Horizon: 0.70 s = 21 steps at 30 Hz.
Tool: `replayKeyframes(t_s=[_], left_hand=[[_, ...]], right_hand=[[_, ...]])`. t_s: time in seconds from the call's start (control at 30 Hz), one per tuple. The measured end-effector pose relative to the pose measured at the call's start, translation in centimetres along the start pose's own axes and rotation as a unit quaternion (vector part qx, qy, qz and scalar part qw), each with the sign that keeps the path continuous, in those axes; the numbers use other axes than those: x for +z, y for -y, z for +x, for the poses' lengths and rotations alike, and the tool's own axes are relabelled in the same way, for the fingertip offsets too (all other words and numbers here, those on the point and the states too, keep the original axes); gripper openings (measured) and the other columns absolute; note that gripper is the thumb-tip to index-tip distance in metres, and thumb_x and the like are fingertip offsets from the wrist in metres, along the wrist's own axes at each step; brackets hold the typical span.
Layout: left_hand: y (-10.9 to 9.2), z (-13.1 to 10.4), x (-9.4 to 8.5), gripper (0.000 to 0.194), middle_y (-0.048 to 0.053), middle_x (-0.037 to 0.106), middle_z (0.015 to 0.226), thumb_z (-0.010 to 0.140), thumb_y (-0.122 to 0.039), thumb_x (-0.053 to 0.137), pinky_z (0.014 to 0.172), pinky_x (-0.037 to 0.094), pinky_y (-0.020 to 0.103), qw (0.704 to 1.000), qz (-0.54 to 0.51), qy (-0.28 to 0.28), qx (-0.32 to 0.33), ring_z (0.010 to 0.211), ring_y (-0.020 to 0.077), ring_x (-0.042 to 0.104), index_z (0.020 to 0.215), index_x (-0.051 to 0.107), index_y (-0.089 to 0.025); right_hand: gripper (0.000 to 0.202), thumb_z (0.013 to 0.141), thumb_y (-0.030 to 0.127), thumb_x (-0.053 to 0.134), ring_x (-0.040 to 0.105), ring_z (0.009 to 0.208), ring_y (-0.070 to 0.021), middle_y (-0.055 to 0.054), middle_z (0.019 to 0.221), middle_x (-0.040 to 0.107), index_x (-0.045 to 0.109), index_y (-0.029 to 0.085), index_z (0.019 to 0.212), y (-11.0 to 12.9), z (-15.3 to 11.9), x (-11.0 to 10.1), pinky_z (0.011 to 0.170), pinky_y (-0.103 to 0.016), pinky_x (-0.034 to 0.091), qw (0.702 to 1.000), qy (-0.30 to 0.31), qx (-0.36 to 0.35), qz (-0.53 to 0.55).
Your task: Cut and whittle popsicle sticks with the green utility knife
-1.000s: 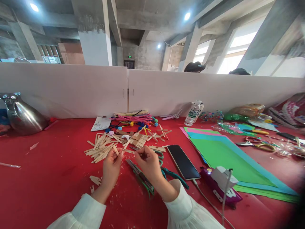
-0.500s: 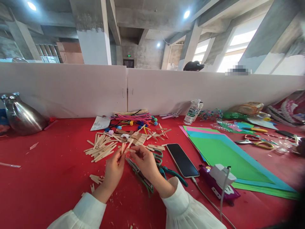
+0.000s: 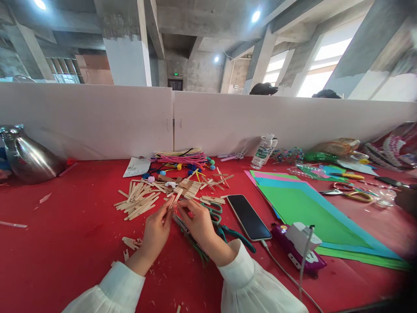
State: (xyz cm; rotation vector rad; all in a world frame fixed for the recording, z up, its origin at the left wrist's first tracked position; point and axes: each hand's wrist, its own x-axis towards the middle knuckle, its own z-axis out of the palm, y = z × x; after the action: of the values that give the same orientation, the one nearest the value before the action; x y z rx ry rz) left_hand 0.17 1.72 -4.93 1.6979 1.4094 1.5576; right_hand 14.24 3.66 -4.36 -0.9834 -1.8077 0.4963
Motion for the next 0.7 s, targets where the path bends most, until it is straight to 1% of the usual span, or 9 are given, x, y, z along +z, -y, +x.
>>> replayKeyframes(t_s=[0.1,0.13,0.17,0.27,0.33,0.43,0.5,0.6,0.7], left_hand=[[0.31,-0.03,0.05,0.031,0.008,0.073,0.077,0.079,-0.039,0.06,0.064,0.049,0.029,1.0,0.007,0.004,-0.028,0.068,0.024,0.067,0.099,0.07,-0.018],[0.43,-0.01,0.09,0.031,0.007,0.071,0.071,0.079,-0.04,0.06,0.061,0.049,0.029,0.999,0.004,0.005,-0.035,0.065,0.0235,0.066,0.097,0.07,-0.017],[0.54,0.02,0.12,0.032,0.007,0.071,0.071,0.08,-0.042,0.059,0.062,0.049,0.029,0.999,-0.004,0.005,-0.04,0.065,0.0235,0.066,0.097,0.07,-0.017],[0.66,0.16,0.13,0.038,0.009,0.073,0.091,0.08,-0.044,0.058,0.072,0.05,0.029,0.998,-0.044,0.001,-0.052,0.086,0.0248,0.067,0.107,0.065,-0.018],[0.52,0.23,0.03,0.036,0.009,0.073,0.092,0.078,-0.045,0.06,0.074,0.05,0.029,0.998,-0.041,-0.011,-0.055,0.092,0.0255,0.066,0.104,0.066,-0.019],[0.15,0.23,-0.16,0.028,0.007,0.072,0.075,0.076,-0.046,0.062,0.07,0.049,0.027,0.998,0.0,-0.026,-0.049,0.086,0.0254,0.066,0.086,0.069,-0.021],[-0.06,0.19,-0.24,0.027,0.005,0.071,0.069,0.075,-0.047,0.064,0.067,0.048,0.026,0.998,0.012,-0.028,-0.048,0.08,0.0241,0.066,0.079,0.068,-0.021],[-0.18,0.13,-0.28,0.028,0.004,0.07,0.067,0.074,-0.047,0.065,0.065,0.047,0.025,0.998,0.019,-0.027,-0.047,0.077,0.0226,0.066,0.076,0.068,-0.02],[-0.09,0.11,-0.25,0.028,0.005,0.071,0.069,0.076,-0.046,0.064,0.066,0.048,0.025,0.999,0.021,-0.022,-0.04,0.076,0.0218,0.066,0.08,0.069,-0.019]], right_hand=[[0.016,0.087,0.02,0.051,0.066,0.08,-0.0198,-0.008,0.086,0.071,0.067,0.02,0.088,-0.09,0.0,-0.12,0.071,-0.027,0.049,0.998,0.009,-0.037,-0.045],[0.016,0.088,0.02,0.051,0.066,0.078,-0.0195,-0.008,0.085,0.07,0.067,0.02,0.087,-0.1,0.01,-0.13,0.07,-0.027,0.048,0.997,0.011,-0.048,-0.06],[0.017,0.088,0.021,0.051,0.065,0.076,-0.0192,-0.007,0.083,0.07,0.067,0.02,0.087,-0.1,0.01,-0.12,0.069,-0.026,0.048,0.996,0.012,-0.057,-0.074],[0.018,0.09,0.023,0.049,0.063,0.071,-0.0183,-0.007,0.078,0.068,0.067,0.02,0.086,-0.09,0.02,0.01,0.065,-0.025,0.047,0.991,0.014,-0.082,-0.108],[0.019,0.091,0.022,0.049,0.063,0.07,-0.018,-0.007,0.077,0.067,0.067,0.019,0.086,-0.12,0.03,0.11,0.065,-0.025,0.046,0.988,0.014,-0.098,-0.122],[0.019,0.091,0.02,0.049,0.063,0.071,-0.0175,-0.007,0.077,0.068,0.066,0.019,0.084,-0.25,0.04,0.22,0.066,-0.024,0.047,0.984,0.01,-0.116,-0.132],[0.019,0.09,0.019,0.049,0.063,0.071,-0.017,-0.007,0.077,0.068,0.066,0.019,0.082,-0.39,0.06,0.25,0.066,-0.024,0.047,0.983,0.004,-0.124,-0.135],[0.019,0.089,0.018,0.049,0.063,0.069,-0.0167,-0.006,0.076,0.067,0.065,0.019,0.08,-0.58,0.07,0.33,0.064,-0.024,0.048,0.982,-0.006,-0.134,-0.132],[0.018,0.089,0.016,0.049,0.063,0.069,-0.0164,-0.006,0.076,0.066,0.064,0.019,0.08,-0.65,0.04,0.45,0.064,-0.023,0.049,0.982,-0.016,-0.141,-0.124]])
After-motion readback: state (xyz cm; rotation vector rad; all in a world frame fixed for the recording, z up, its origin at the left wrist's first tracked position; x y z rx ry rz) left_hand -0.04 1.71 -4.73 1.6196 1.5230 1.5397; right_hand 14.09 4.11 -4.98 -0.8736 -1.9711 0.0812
